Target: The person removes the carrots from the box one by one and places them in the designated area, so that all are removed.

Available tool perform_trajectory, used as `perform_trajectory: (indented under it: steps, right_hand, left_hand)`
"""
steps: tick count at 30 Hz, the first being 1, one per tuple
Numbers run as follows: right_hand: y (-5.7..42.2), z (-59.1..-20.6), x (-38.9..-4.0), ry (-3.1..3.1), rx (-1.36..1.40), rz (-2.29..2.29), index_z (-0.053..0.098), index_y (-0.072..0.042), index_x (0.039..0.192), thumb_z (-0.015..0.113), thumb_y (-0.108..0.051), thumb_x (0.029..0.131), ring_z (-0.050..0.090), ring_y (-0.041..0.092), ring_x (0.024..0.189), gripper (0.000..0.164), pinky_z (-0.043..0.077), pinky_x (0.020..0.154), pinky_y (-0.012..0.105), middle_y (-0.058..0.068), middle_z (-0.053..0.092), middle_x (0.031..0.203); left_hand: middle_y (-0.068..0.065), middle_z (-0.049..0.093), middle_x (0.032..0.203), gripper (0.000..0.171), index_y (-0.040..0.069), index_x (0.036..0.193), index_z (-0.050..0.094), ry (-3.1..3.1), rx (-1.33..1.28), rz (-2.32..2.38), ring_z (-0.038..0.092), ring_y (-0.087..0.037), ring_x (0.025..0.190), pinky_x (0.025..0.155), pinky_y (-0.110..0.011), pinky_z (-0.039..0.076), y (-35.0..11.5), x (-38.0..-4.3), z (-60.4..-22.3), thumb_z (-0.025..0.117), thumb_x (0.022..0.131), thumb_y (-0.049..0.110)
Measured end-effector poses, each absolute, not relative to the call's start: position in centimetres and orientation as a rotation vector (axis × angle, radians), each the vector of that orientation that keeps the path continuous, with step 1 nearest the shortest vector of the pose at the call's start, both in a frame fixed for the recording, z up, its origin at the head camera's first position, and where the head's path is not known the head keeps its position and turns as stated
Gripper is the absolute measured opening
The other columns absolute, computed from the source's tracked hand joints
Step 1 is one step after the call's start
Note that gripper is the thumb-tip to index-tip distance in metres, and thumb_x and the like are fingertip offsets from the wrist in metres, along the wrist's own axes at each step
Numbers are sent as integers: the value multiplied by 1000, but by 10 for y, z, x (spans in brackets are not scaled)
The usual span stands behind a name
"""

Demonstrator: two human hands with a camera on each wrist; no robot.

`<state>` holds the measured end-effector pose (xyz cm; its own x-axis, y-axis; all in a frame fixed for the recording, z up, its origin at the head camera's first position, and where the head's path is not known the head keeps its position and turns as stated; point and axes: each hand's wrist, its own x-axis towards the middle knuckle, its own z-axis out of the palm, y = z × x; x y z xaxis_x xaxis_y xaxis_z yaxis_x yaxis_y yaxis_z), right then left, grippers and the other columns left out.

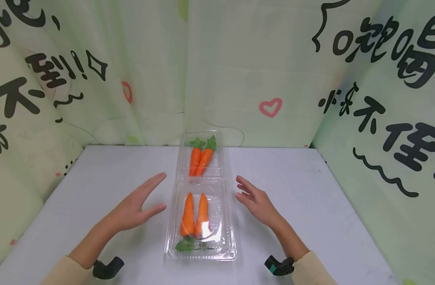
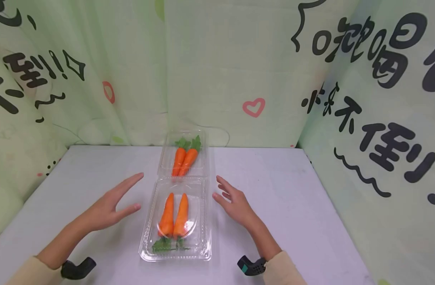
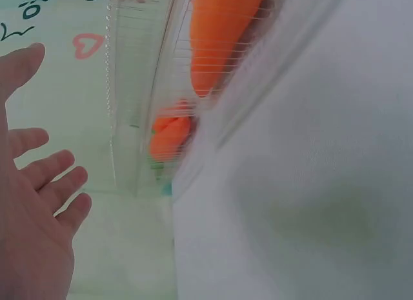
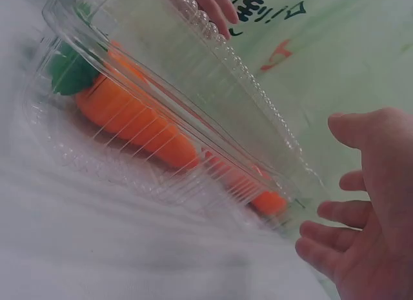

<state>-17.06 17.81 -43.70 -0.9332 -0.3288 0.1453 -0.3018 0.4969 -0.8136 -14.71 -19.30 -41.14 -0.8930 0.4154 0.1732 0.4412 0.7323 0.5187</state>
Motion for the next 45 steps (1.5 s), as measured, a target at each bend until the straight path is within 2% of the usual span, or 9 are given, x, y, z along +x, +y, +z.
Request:
perform_trajectory:
  steps: [9,20,25,31,45]
  right_hand:
    - [177,-441,-170,2668,-602,-1484,39,-8,147,59,-22,96,49,34,133,57,45,102,45,16,43,150]
    - [174,-446,-170,2630,-619,-1520,39,-6,147,59,-22,96,50,35,132,56,45,103,45,19,44,148]
    - [173,-450,-171,2622,-614,-1532,39,-3,146,60,-21,96,50,38,131,57,45,102,46,19,45,148]
    - [172,-452,-171,2624,-618,-1537,40,-1,145,60,-19,95,51,37,130,57,46,101,45,19,46,147]
    - [168,-454,-172,2600,-609,-1546,42,-5,145,60,-19,96,52,36,129,55,47,101,42,17,47,147]
  left_hand:
    - [-5,33,157,81,27,153,25,-2846,-789,-920,36,-30,142,105,-58,41,-183,-142,-406,69,87,38]
    - [-4,33,157,82,27,154,24,-2886,-807,-956,38,-32,141,101,-61,43,-173,-137,-406,67,86,45]
    - [-3,33,158,83,30,154,23,-2897,-827,-965,39,-31,141,101,-60,43,-170,-135,-406,65,85,53]
    - [0,32,158,86,34,153,22,-2901,-851,-986,37,-27,142,103,-58,43,-165,-133,-407,67,83,54]
    - [6,31,158,91,35,154,19,-2866,-985,-1018,35,-22,144,109,-54,39,-158,-132,-409,74,81,45]
